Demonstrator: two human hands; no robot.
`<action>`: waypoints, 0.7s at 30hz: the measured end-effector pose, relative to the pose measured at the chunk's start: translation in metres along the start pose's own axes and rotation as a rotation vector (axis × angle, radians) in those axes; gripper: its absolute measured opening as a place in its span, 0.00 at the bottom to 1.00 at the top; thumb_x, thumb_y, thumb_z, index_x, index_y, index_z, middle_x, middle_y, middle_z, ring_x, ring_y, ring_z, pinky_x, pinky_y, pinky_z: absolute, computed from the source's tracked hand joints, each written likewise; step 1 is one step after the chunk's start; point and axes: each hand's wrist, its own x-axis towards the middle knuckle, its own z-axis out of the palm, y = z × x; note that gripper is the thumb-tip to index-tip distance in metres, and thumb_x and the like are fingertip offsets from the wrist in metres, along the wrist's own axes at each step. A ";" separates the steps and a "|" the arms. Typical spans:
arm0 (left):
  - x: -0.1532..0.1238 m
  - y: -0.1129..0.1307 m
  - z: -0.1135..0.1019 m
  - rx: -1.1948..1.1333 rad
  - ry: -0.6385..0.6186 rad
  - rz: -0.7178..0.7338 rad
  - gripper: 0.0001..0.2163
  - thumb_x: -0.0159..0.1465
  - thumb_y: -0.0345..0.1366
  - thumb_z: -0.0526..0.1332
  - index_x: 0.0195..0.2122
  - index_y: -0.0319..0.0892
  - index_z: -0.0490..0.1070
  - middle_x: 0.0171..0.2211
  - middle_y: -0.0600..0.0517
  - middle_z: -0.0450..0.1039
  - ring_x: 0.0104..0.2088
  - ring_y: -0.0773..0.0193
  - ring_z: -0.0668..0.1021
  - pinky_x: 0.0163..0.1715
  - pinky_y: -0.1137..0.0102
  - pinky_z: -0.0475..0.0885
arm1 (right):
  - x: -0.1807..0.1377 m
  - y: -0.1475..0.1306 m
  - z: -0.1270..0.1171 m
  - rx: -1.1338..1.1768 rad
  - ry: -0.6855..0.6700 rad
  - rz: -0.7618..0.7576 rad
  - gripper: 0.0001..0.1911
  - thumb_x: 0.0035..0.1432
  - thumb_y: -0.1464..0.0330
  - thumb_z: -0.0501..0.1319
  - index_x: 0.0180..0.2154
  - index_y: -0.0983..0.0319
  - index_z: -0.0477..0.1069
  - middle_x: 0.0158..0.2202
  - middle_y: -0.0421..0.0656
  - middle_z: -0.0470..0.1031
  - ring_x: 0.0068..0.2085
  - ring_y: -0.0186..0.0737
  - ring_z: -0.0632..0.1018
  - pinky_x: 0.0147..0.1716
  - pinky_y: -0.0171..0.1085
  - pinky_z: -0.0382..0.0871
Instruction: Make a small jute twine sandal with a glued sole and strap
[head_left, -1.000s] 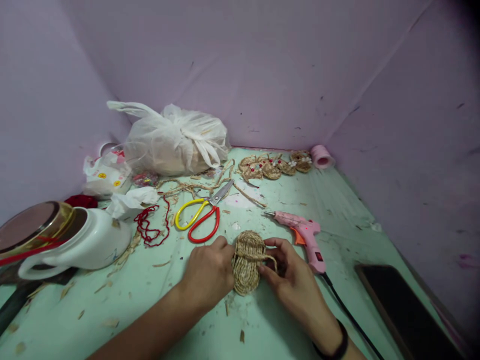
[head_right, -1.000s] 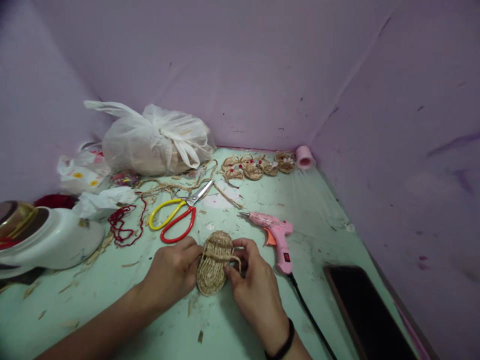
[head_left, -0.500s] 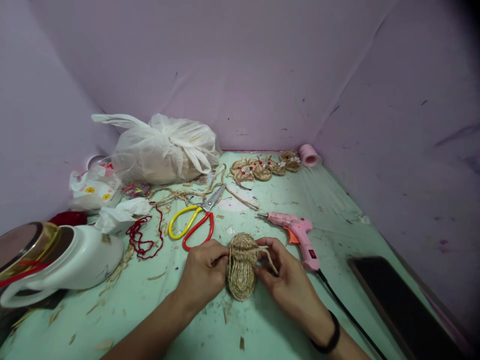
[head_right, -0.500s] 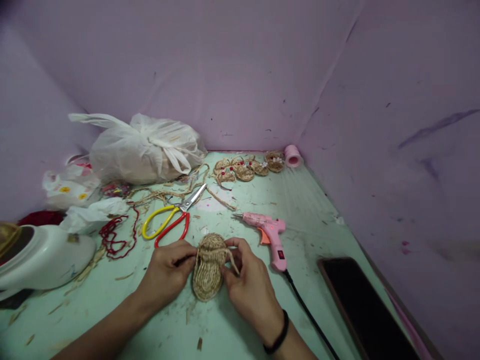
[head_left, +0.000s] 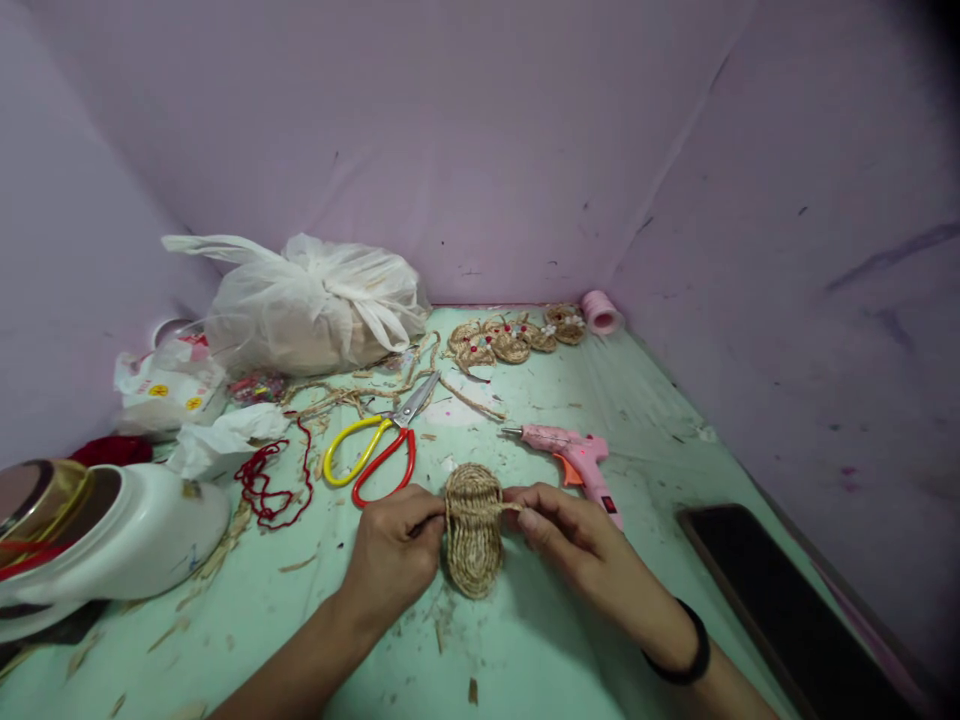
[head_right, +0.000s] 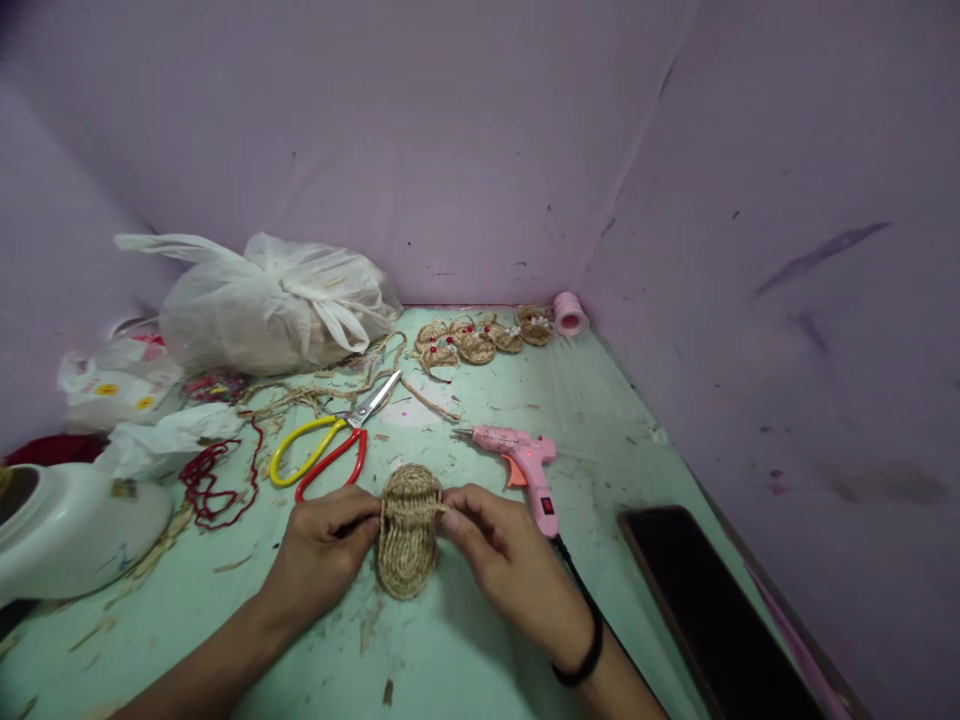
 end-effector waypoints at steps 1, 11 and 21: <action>0.000 0.000 0.000 0.000 -0.001 0.000 0.10 0.55 0.25 0.54 0.24 0.37 0.74 0.21 0.51 0.70 0.23 0.67 0.71 0.24 0.73 0.64 | 0.001 0.002 0.000 0.025 0.006 0.002 0.09 0.57 0.64 0.53 0.31 0.61 0.69 0.29 0.40 0.72 0.31 0.36 0.71 0.29 0.33 0.63; 0.000 0.001 0.002 -0.022 -0.002 -0.029 0.10 0.54 0.24 0.54 0.27 0.39 0.76 0.22 0.52 0.71 0.24 0.68 0.72 0.25 0.74 0.65 | 0.006 0.016 0.011 0.195 0.138 0.080 0.07 0.51 0.68 0.59 0.35 0.62 0.68 0.26 0.38 0.69 0.25 0.32 0.69 0.24 0.33 0.65; -0.001 0.001 0.004 -0.049 -0.013 -0.082 0.10 0.53 0.24 0.54 0.25 0.39 0.75 0.22 0.52 0.70 0.23 0.69 0.71 0.24 0.75 0.64 | 0.006 0.016 0.014 0.129 0.172 0.059 0.06 0.49 0.71 0.60 0.34 0.62 0.68 0.30 0.40 0.74 0.31 0.36 0.75 0.31 0.34 0.69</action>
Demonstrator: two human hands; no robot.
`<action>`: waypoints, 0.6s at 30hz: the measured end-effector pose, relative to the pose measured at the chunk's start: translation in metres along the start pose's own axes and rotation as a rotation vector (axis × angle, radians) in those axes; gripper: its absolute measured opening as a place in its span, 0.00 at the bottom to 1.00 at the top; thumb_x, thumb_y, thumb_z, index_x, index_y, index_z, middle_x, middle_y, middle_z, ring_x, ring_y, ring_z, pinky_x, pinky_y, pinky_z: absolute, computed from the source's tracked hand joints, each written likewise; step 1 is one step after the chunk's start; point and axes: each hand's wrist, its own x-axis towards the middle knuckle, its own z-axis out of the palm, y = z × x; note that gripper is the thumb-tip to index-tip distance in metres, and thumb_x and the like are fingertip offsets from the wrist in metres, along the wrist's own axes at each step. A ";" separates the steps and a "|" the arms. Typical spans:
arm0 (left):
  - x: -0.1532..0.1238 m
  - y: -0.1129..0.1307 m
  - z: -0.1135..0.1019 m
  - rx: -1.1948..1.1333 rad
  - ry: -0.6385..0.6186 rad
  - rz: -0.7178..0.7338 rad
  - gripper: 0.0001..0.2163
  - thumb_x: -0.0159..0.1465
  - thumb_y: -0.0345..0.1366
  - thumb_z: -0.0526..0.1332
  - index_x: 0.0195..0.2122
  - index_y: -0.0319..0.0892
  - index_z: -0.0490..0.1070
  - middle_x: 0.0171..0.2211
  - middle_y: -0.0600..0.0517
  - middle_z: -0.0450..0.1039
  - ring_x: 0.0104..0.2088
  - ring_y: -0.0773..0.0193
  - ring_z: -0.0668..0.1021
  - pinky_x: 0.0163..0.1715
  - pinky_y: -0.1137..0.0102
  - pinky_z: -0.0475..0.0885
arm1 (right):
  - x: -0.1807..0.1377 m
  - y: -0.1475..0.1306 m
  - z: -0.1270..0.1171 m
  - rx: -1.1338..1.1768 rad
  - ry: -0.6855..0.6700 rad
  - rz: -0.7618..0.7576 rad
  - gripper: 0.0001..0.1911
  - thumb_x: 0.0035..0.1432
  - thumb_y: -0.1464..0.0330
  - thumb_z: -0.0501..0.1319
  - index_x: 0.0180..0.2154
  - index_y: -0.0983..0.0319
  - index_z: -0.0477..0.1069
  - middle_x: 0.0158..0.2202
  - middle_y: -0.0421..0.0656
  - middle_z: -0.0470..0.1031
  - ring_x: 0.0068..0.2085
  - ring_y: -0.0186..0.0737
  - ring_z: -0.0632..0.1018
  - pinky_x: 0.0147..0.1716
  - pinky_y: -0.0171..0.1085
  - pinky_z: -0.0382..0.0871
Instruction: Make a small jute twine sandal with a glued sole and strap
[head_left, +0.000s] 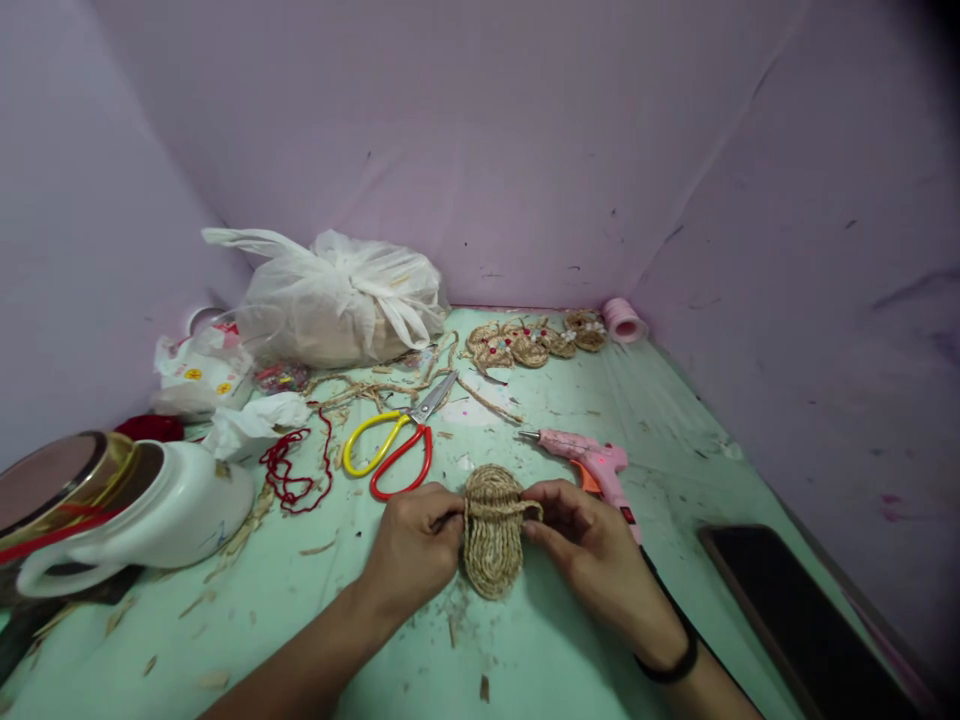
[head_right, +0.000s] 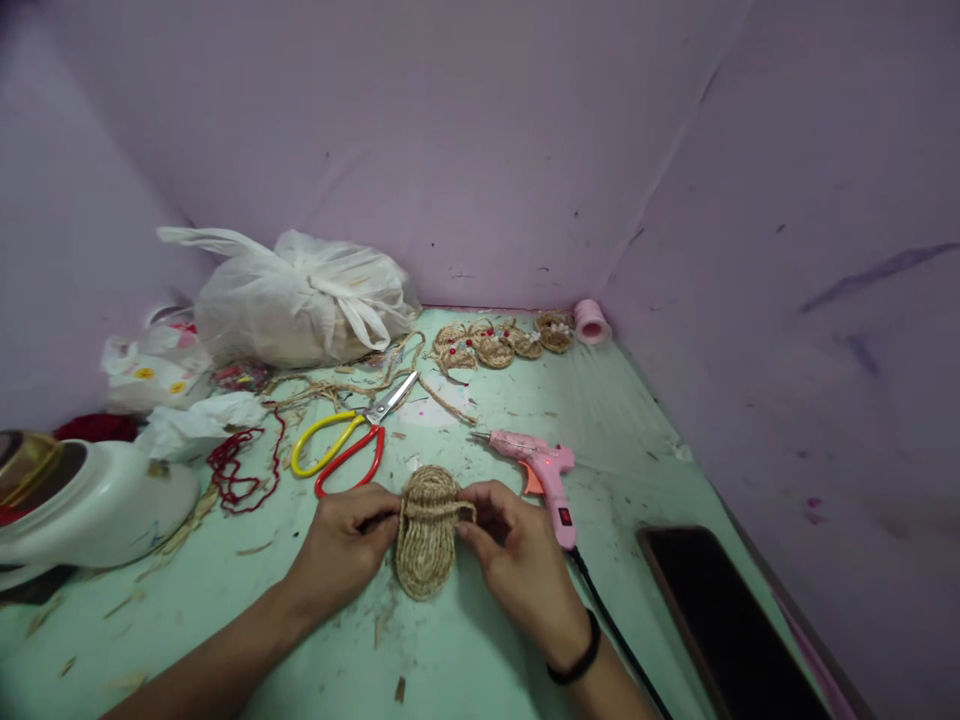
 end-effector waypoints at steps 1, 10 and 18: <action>0.000 0.000 0.000 -0.016 0.000 -0.015 0.10 0.53 0.24 0.54 0.26 0.39 0.75 0.22 0.52 0.71 0.23 0.69 0.72 0.24 0.75 0.64 | 0.000 0.001 0.001 -0.003 0.010 -0.001 0.06 0.50 0.71 0.60 0.34 0.62 0.68 0.30 0.40 0.74 0.32 0.36 0.75 0.32 0.35 0.70; 0.000 -0.003 0.002 -0.140 -0.011 -0.125 0.11 0.52 0.25 0.53 0.27 0.40 0.75 0.23 0.54 0.70 0.23 0.70 0.70 0.22 0.76 0.63 | -0.003 -0.001 0.006 -0.006 0.029 -0.034 0.10 0.50 0.66 0.61 0.35 0.61 0.66 0.30 0.42 0.73 0.31 0.37 0.75 0.30 0.35 0.70; -0.004 0.001 0.003 -0.117 0.036 -0.065 0.09 0.52 0.25 0.53 0.25 0.39 0.73 0.22 0.54 0.69 0.23 0.70 0.69 0.22 0.76 0.62 | -0.001 -0.003 0.016 0.323 0.086 0.100 0.27 0.42 0.63 0.67 0.41 0.58 0.55 0.36 0.44 0.73 0.35 0.42 0.77 0.35 0.40 0.71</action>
